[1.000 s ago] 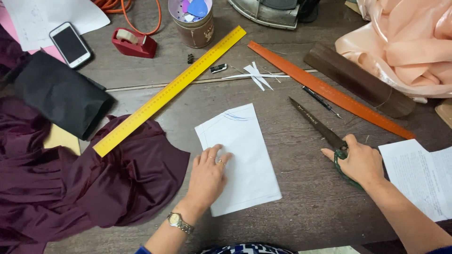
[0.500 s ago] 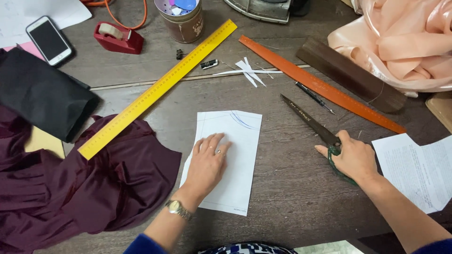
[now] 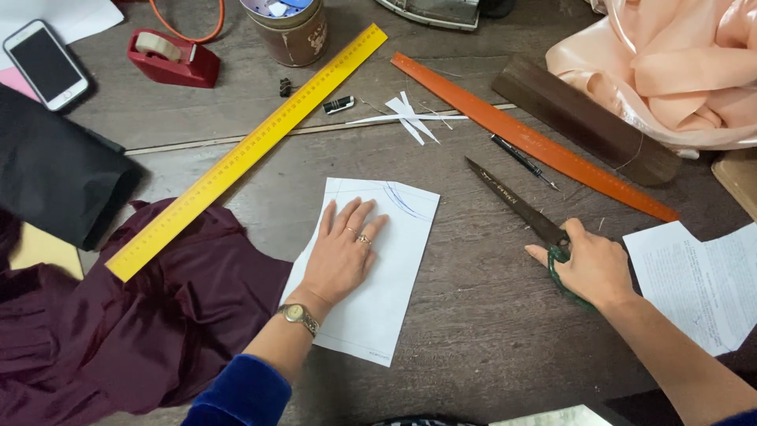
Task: Cutting a paper pattern with scissors, marking it with a ruler and pen, and then aligning it on a piece of purple fabric.
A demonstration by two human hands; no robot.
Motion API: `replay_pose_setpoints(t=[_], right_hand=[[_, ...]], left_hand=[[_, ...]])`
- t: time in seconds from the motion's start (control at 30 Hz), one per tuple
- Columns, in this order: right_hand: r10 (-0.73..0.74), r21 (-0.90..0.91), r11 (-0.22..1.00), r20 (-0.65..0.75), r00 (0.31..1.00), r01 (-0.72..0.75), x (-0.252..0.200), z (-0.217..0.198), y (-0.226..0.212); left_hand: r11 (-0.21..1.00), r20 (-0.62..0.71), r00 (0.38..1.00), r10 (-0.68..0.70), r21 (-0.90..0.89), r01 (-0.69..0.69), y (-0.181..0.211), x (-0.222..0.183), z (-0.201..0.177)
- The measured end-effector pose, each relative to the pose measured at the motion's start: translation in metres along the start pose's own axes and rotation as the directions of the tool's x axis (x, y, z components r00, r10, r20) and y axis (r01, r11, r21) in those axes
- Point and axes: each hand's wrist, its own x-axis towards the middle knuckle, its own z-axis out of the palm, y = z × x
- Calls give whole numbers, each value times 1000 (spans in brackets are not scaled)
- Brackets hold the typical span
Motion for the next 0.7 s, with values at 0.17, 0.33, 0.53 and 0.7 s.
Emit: replay_pose_setpoints(t=[0.17, 0.33, 0.53, 0.7], right_hand=[[45, 41, 998, 136, 990, -50, 6, -5, 5], [22, 209, 971, 397, 918, -114, 12, -27, 11], [-471, 581, 803, 478, 742, 135, 15, -26, 34], [-353, 520, 748, 838, 417, -413, 16, -59, 22]], left_hand=[[998, -21, 999, 46, 33, -45, -7, 9, -2], [998, -48, 997, 67, 19, -66, -7, 11, -6], [997, -17, 997, 71, 9, -71, -7, 16, -9], [998, -56, 997, 52, -33, -54, -4, 18, -11]])
